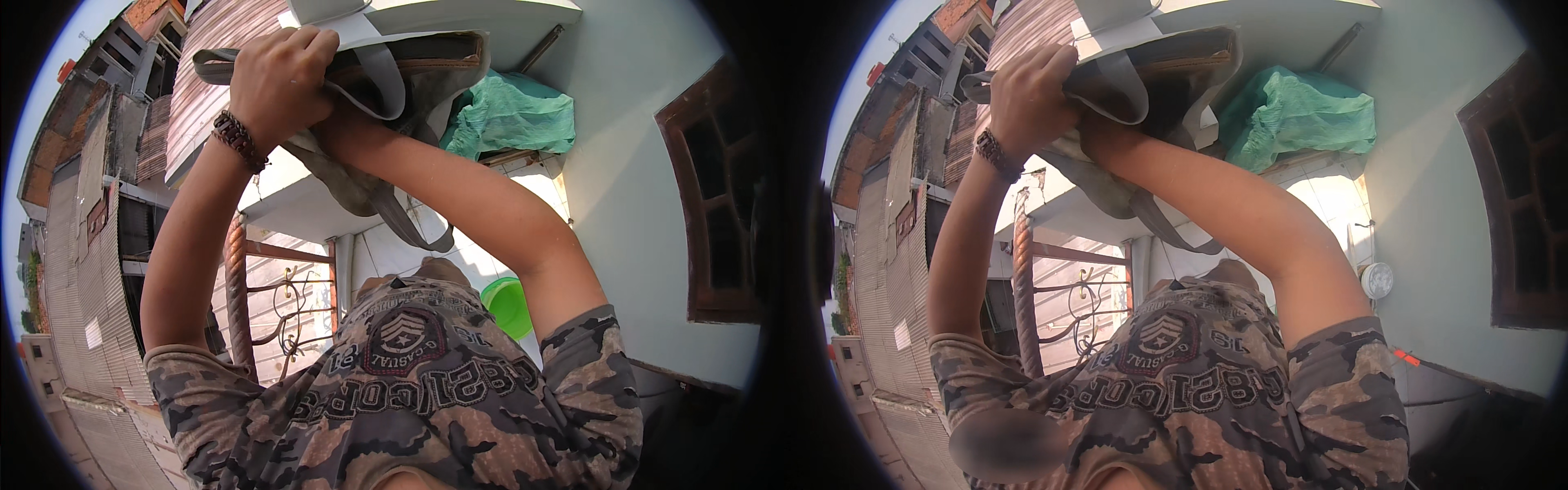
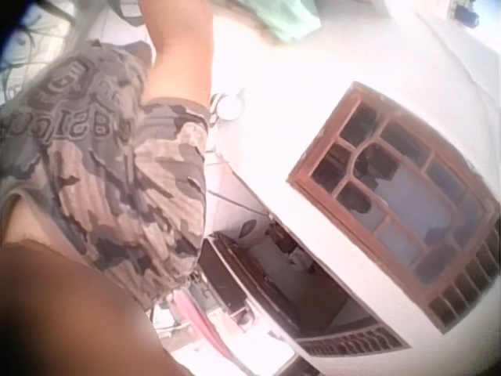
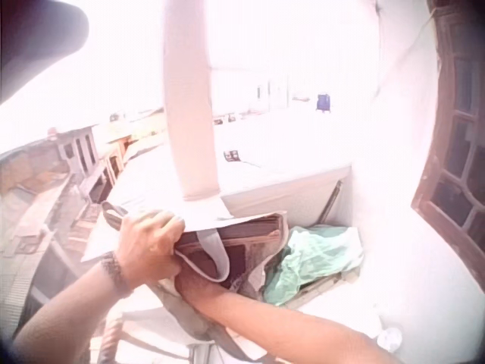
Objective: The person sits on a tiled floor and uses a metal file to shape a wooden stick. They then retrieve a metal strap and use pliers to attach it to the stick, followed by further filing of the joint.
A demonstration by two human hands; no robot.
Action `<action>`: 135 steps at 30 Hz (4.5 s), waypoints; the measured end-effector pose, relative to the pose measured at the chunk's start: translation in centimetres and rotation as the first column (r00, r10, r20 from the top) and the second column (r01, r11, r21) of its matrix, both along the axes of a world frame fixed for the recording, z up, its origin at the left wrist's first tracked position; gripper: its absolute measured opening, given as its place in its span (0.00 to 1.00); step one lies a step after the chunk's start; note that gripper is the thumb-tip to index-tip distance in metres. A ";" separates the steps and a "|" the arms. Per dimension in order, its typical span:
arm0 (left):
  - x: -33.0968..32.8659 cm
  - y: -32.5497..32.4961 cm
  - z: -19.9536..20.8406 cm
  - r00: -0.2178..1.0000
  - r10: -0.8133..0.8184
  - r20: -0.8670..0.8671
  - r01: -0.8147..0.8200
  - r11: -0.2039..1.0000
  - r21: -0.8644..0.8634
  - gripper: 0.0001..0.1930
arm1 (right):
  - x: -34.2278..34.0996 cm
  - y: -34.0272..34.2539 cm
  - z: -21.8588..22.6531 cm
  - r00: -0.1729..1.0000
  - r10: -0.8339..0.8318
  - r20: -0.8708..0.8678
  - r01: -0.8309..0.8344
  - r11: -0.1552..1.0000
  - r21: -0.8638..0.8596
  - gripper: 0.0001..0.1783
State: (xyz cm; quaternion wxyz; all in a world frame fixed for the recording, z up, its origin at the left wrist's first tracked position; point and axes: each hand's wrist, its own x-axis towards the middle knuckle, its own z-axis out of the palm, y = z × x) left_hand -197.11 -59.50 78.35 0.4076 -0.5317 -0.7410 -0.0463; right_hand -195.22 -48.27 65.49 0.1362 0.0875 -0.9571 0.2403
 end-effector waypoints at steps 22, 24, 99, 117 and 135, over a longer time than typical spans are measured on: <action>5.7 -1.5 -12.3 0.947 0.128 0.296 -0.086 0.985 -0.150 0.07 | 35.9 6.0 3.2 0.853 -0.342 0.395 0.504 0.339 -0.795 0.14; 5.4 -2.5 -15.5 0.924 0.190 0.332 -0.135 0.974 -0.184 0.05 | 39.3 5.2 1.4 0.831 -0.367 0.418 0.503 0.175 -0.846 0.18; -21.9 6.0 0.2 0.668 -0.649 0.365 0.044 0.524 0.851 0.20 | 44.5 -0.7 -25.2 0.210 -0.508 0.835 0.818 -0.377 -0.434 0.17; -19.1 -14.2 -18.3 0.386 -0.674 0.630 0.056 0.699 0.713 0.26 | 55.3 -3.5 -30.3 -0.137 -0.415 0.899 0.644 -0.727 -0.238 0.16; 9.7 -2.4 -10.4 0.283 -0.620 0.731 0.080 0.775 0.627 0.13 | 45.0 -0.8 -9.8 0.378 -0.768 0.516 0.211 -0.471 -0.856 0.22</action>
